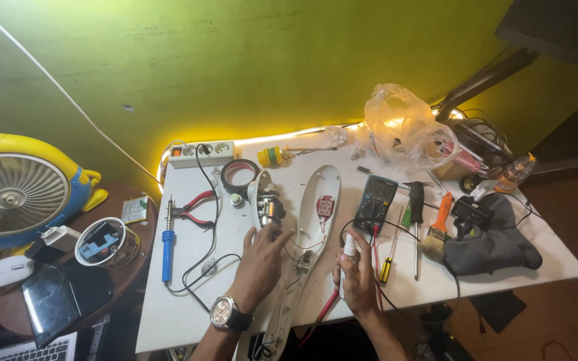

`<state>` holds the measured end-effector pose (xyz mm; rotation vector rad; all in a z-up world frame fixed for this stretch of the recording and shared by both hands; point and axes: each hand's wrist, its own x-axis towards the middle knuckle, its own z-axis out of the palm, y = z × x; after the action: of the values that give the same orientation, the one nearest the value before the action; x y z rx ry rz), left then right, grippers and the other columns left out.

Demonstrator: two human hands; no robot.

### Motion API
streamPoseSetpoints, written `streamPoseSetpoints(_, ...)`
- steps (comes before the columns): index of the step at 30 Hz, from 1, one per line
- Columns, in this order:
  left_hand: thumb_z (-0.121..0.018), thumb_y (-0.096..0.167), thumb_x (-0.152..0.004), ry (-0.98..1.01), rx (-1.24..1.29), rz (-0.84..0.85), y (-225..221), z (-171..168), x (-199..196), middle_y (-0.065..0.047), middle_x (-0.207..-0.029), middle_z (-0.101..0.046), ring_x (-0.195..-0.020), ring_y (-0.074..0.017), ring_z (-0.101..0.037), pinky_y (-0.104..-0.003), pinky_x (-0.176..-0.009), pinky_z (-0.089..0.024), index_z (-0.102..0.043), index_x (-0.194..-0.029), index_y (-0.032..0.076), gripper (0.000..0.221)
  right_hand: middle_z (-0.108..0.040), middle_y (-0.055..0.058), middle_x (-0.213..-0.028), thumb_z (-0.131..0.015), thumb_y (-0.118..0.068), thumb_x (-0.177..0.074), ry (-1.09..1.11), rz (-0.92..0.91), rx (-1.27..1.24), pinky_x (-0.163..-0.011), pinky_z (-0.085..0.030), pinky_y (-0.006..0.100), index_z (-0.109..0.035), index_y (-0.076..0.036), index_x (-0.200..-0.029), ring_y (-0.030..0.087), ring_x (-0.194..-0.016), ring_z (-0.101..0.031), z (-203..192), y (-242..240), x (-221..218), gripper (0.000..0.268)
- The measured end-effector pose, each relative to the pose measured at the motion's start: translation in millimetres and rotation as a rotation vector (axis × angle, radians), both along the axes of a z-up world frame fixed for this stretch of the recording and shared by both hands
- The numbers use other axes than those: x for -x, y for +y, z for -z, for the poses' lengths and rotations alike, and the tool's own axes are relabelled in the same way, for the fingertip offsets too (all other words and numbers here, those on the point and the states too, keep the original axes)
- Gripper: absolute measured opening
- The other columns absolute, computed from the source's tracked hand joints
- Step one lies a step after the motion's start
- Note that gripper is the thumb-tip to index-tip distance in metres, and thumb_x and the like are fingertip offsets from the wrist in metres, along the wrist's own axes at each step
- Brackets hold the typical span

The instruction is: Reassembling the internal components of a handheld massager, including the motor and circuit board, into its plastic housing.

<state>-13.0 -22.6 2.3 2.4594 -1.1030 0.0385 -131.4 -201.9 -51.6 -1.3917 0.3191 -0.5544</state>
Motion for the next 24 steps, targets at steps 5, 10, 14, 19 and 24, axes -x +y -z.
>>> streamPoseSetpoints(5,-0.053,-0.012,-0.082,-0.138,0.155,-0.069,1,19,12,-0.016,-0.122,-0.060,-0.115,-0.0319,-0.059,-0.060,-0.117,-0.031,-0.071,-0.115,0.007,0.042,-0.057,0.010,-0.084,-0.046,-0.024,-0.096,0.120,-0.128,0.082,-0.042,-0.047,0.031,-0.041,-0.015,-0.147,0.015,-0.052,-0.050,-12,-2,7,0.052)
streamPoseSetpoints(10,-0.058,-0.006,-0.088,-0.208,0.202,-0.161,-11,22,64,-0.012,-0.100,-0.062,-0.084,-0.0218,-0.054,-0.029,-0.069,-0.051,-0.067,-0.109,0.003,0.025,-0.058,0.010,-0.085,-0.049,-0.024,-0.095,0.152,-0.241,0.081,-0.049,-0.044,0.029,-0.045,-0.013,-0.147,0.016,-0.054,-0.049,-29,2,7,0.054)
streamPoseSetpoints(14,-0.065,0.011,-0.092,-0.014,0.093,-0.267,-15,41,84,-0.017,-0.114,-0.063,-0.095,-0.0329,-0.061,-0.043,-0.080,-0.051,-0.062,-0.118,0.008,0.026,-0.051,0.007,-0.074,-0.046,-0.025,-0.094,0.254,-0.251,0.194,-0.044,-0.042,0.030,-0.049,-0.017,-0.144,0.016,-0.050,-0.045,-41,6,9,0.051)
streamPoseSetpoints(19,-0.069,0.018,-0.093,0.071,0.195,-0.323,-20,50,86,-0.016,-0.118,-0.065,-0.108,-0.0348,-0.059,-0.046,-0.091,-0.049,-0.067,-0.118,0.009,0.026,-0.054,0.005,-0.053,-0.046,-0.032,-0.093,0.371,-0.188,0.462,-0.051,-0.041,0.035,-0.053,-0.023,-0.142,0.018,-0.045,-0.048,-38,2,10,0.050)
streamPoseSetpoints(24,-0.068,0.010,-0.093,0.122,0.422,-0.242,-14,49,90,-0.008,-0.101,-0.058,-0.088,-0.0245,-0.051,-0.036,-0.075,-0.044,-0.054,-0.120,0.009,0.031,-0.068,0.003,-0.080,-0.045,-0.042,-0.092,0.428,-0.122,0.683,-0.069,-0.051,0.038,-0.055,-0.027,-0.140,0.021,-0.066,-0.062,-30,-1,15,0.051)
